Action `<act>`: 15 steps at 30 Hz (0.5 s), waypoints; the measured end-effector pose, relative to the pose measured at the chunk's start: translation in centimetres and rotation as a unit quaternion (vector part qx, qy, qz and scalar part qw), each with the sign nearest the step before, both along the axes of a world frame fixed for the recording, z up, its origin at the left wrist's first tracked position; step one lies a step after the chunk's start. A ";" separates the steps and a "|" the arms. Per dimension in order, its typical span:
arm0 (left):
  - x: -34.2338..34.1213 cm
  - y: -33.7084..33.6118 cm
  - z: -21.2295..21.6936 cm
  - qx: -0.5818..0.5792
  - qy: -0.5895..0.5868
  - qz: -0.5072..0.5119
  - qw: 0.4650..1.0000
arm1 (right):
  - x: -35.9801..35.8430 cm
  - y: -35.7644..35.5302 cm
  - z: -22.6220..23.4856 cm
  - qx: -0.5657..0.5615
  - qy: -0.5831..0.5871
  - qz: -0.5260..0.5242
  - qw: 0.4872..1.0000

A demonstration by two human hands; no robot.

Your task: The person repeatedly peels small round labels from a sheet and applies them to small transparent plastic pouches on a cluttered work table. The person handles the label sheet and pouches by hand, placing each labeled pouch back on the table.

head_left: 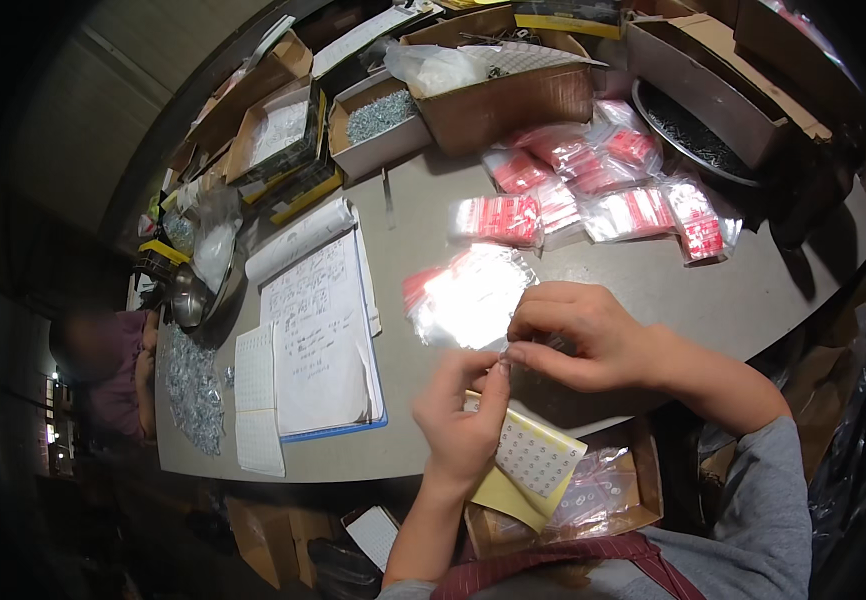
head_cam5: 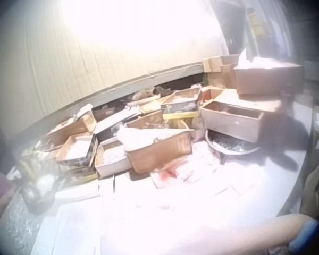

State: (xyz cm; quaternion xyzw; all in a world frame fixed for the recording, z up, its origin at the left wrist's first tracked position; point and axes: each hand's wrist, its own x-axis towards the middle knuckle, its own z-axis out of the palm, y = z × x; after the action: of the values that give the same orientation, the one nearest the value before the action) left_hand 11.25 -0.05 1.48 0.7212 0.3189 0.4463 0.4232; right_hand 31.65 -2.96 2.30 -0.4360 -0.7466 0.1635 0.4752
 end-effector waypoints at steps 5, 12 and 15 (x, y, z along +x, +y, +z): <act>0.1 -0.2 -0.5 0.018 0.010 -0.007 1.000 | 0.2 -0.1 0.0 0.060 -0.057 -0.036 0.996; 0.2 -0.4 -0.2 0.022 0.016 0.015 1.000 | 0.1 -0.4 0.5 0.097 -0.126 -0.099 0.982; 0.0 -0.3 -0.4 0.004 0.015 0.023 1.000 | 1.0 -0.6 1.5 0.045 -0.037 0.021 0.998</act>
State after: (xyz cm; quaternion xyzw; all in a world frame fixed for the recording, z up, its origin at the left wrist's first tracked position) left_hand 11.22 -0.37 1.13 0.7218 0.3399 0.4468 0.4047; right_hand 32.69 -3.52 3.81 -0.4040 -0.7793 0.1231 0.4630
